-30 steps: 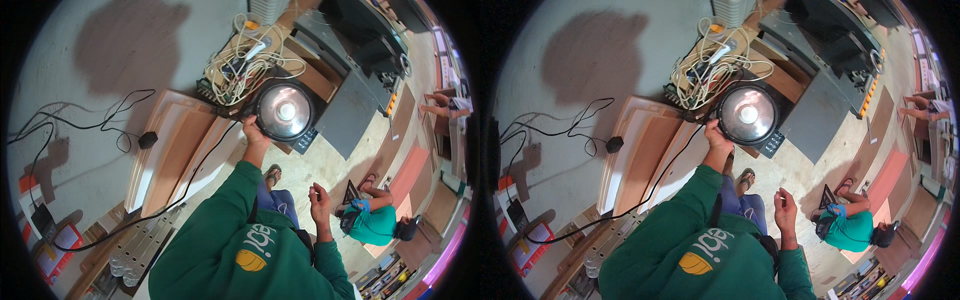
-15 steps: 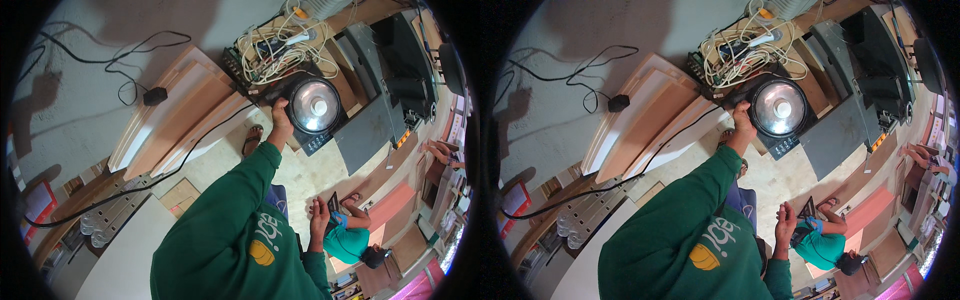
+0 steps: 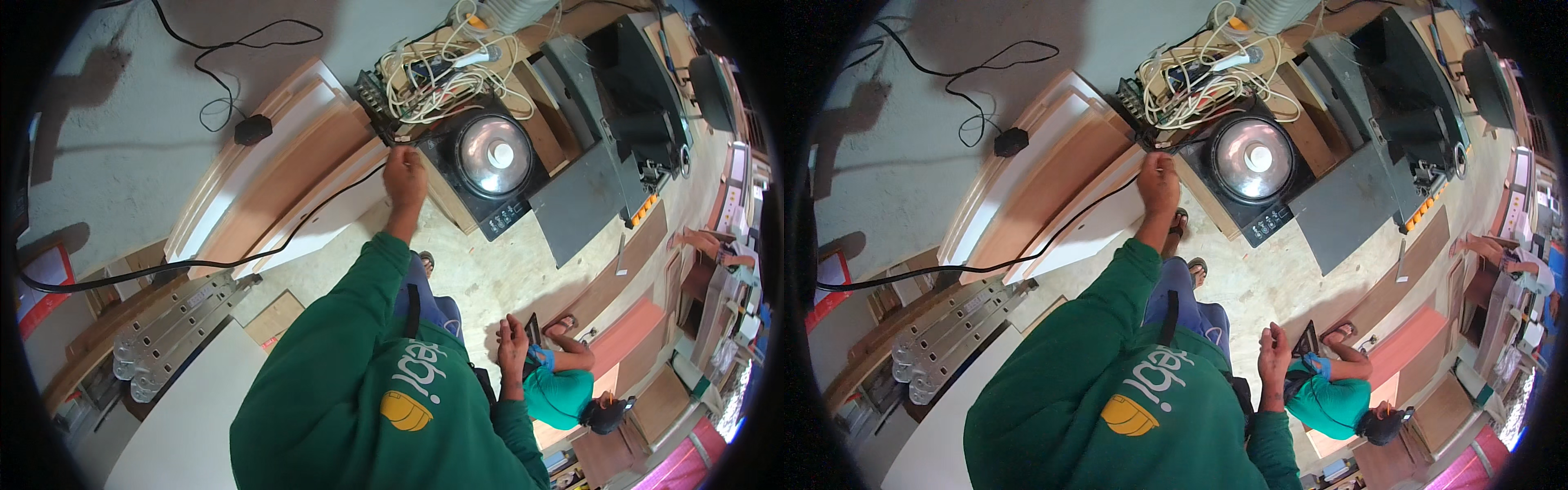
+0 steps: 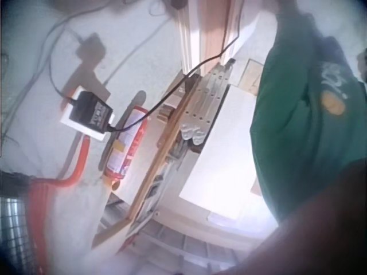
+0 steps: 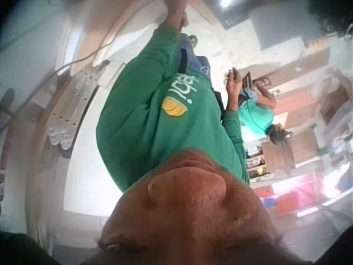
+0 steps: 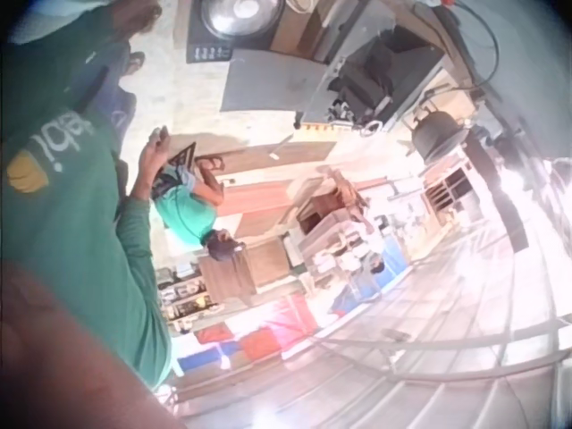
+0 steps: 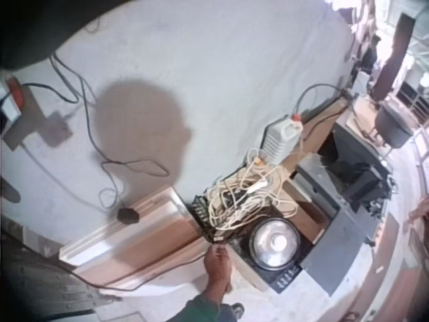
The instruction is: The person washes a small pot in a sink, places a lid on it, and then walks to a wall station to plug in several power adapters and manage cords.
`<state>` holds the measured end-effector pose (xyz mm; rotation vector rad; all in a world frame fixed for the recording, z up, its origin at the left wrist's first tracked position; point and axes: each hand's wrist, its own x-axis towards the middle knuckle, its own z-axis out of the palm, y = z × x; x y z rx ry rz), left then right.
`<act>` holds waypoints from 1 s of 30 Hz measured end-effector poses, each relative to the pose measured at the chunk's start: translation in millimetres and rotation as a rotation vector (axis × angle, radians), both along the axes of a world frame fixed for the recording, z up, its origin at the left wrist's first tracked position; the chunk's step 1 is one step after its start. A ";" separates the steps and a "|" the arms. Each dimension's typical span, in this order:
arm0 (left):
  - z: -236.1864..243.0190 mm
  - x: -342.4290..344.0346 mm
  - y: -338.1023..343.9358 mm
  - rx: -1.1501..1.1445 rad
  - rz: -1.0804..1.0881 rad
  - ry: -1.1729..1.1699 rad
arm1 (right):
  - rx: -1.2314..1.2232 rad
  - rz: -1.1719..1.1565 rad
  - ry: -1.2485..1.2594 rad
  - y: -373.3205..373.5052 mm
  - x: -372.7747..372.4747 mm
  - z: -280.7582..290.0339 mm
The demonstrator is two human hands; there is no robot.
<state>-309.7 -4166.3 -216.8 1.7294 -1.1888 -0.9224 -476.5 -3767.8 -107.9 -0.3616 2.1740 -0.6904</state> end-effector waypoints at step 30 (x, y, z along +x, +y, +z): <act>48.5 6.4 -211.2 0.366 0.394 1.441 | -0.503 -0.201 -0.708 -439.9 84.0 -9.3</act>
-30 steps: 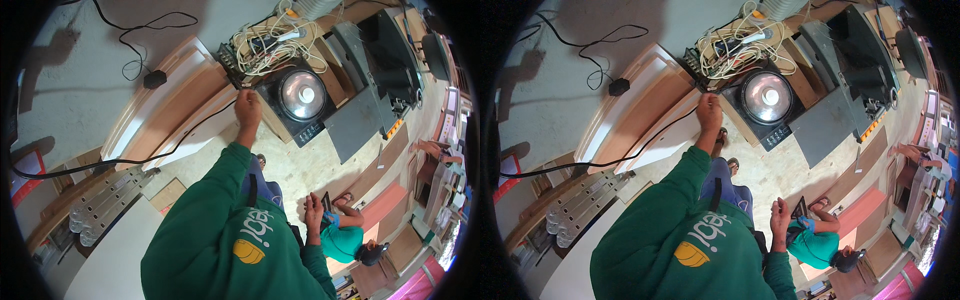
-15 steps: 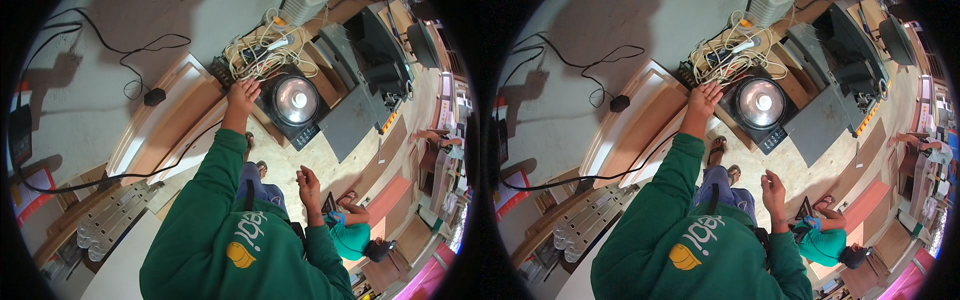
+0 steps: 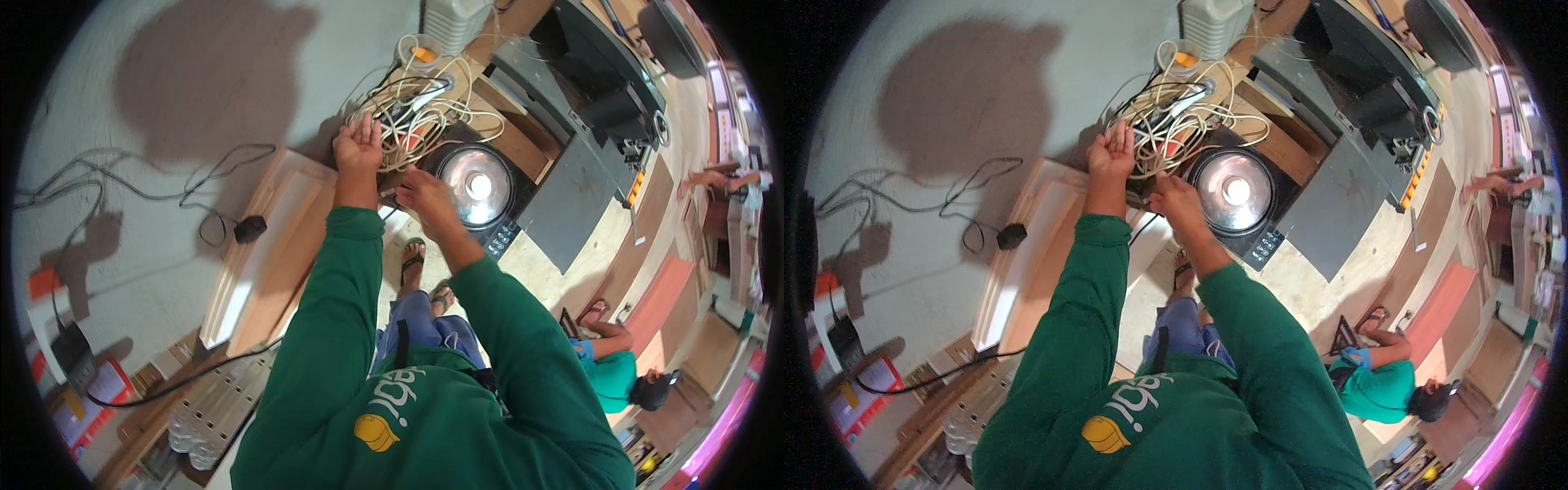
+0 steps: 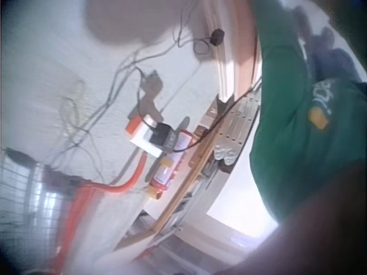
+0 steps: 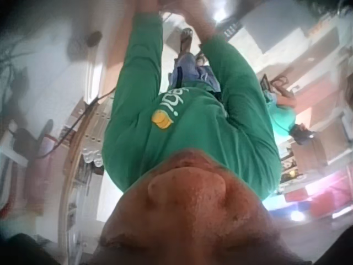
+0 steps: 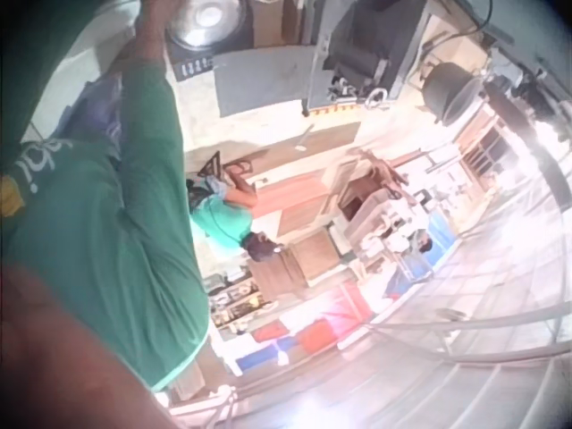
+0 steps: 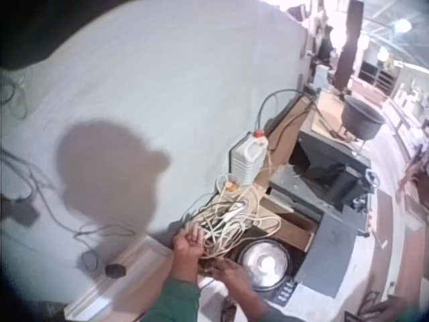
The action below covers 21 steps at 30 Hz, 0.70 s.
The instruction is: The person washes a small pot in a sink, places a lid on it, and then walks to a wall station to plug in several power adapters and manage cords.
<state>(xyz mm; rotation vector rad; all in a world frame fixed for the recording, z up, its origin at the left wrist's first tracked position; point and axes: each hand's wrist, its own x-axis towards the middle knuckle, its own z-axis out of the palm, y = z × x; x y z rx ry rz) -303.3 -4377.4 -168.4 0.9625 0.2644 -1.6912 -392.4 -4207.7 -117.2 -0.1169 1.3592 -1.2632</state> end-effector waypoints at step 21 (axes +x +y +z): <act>27.3 -10.6 -67.2 0.103 -0.247 -0.434 | 0.157 -0.329 0.569 -173.7 15.2 -95.3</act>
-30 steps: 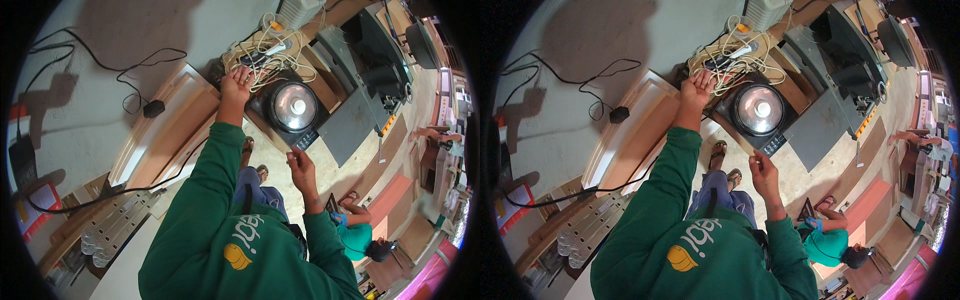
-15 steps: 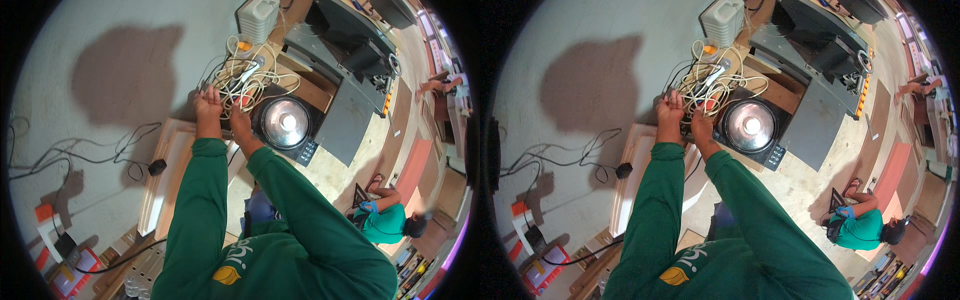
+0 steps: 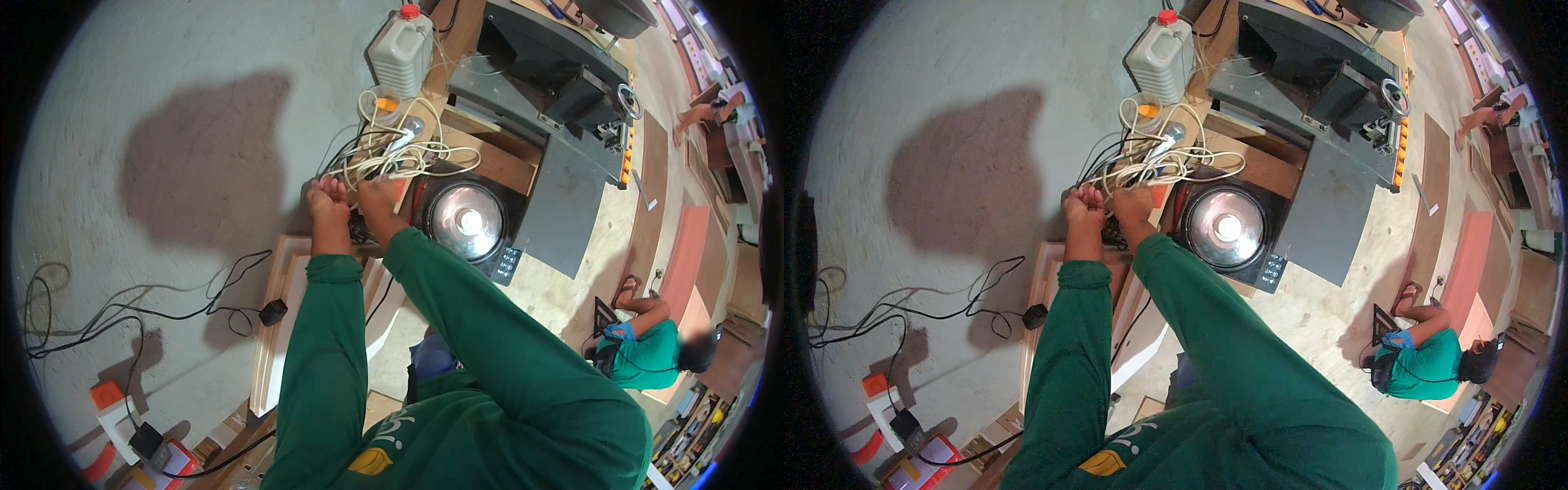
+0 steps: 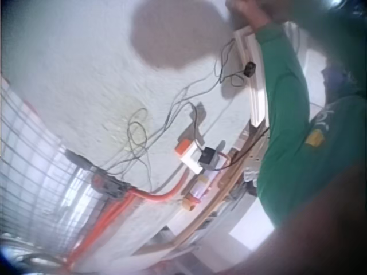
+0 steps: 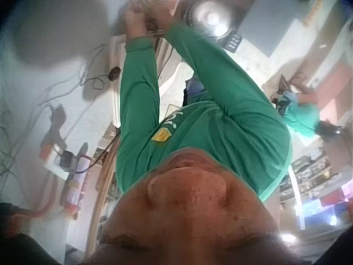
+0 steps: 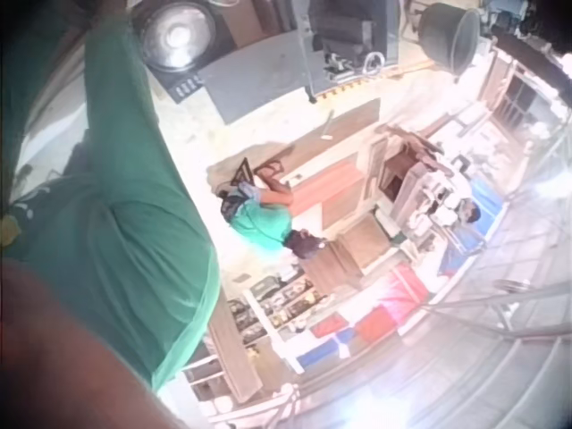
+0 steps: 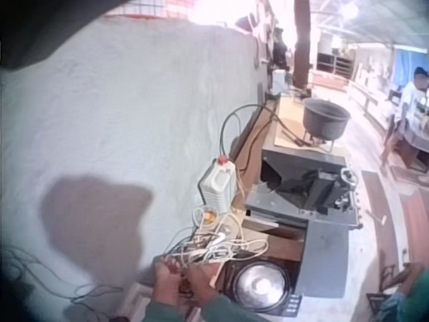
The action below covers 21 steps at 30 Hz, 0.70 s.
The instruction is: The person washes a small pot in a sink, places a lid on it, and then walks to a wall station to plug in several power adapters and manage cords.
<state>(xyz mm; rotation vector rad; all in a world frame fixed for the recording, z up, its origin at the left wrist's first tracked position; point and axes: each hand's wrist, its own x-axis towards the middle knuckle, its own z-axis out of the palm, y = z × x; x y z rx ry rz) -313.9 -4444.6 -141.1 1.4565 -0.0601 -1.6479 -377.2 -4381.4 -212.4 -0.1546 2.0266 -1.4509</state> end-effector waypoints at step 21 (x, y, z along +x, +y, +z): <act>51.2 5.3 79.3 -0.899 -0.691 -1.277 | 0.277 0.711 0.566 -49.6 -77.7 24.9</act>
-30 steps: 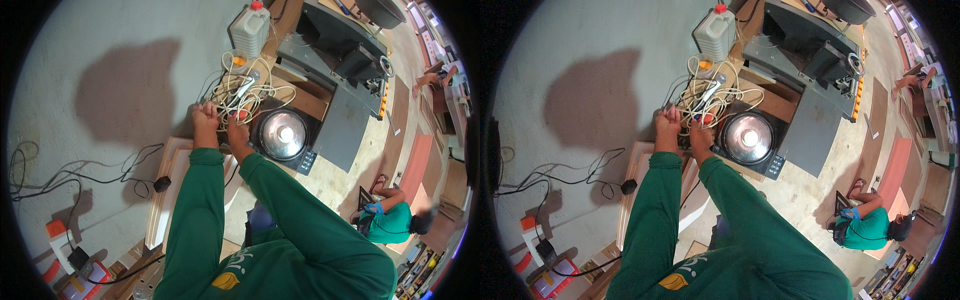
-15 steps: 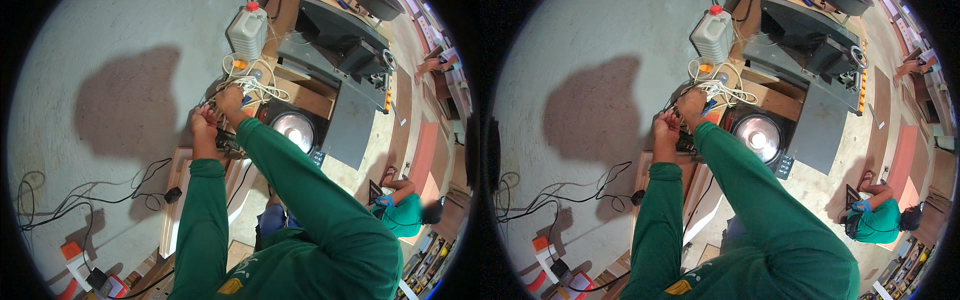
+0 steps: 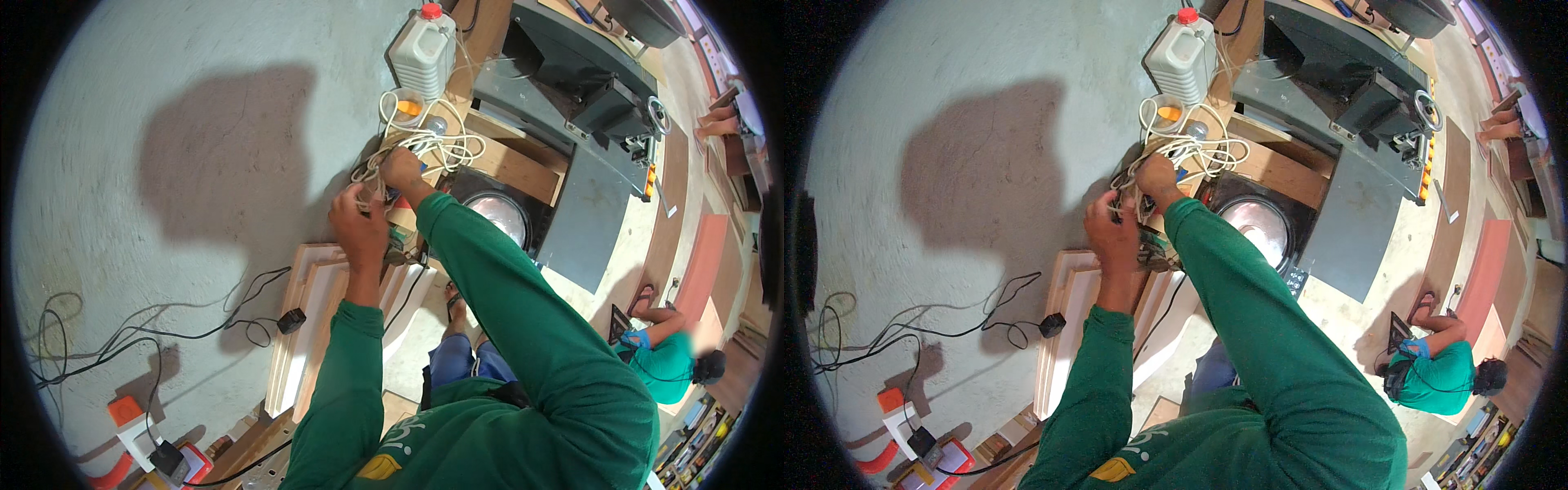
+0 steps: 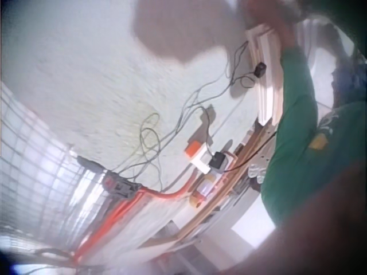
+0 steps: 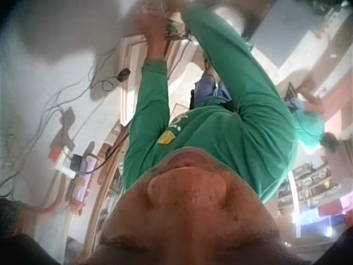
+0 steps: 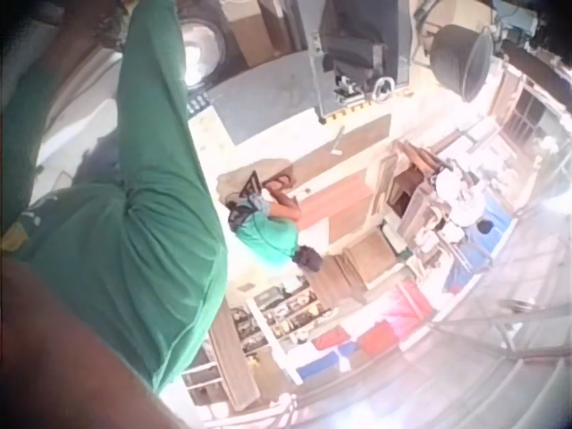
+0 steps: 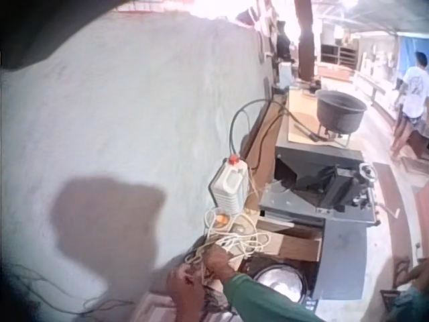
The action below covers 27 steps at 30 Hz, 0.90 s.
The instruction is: The person washes a small pot in a sink, places a lid on it, and then walks to a wall station to plug in several power adapters and manage cords.
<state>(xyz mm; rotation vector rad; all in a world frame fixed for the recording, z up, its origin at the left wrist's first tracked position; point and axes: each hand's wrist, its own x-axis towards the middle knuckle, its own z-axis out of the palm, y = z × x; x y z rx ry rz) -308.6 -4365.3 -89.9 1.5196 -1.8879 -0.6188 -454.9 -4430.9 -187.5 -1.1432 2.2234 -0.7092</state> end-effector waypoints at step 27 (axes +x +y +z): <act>-85.1 -49.6 -65.3 -0.338 -0.359 -1.020 | 0.375 0.259 0.258 68.1 -168.0 2.5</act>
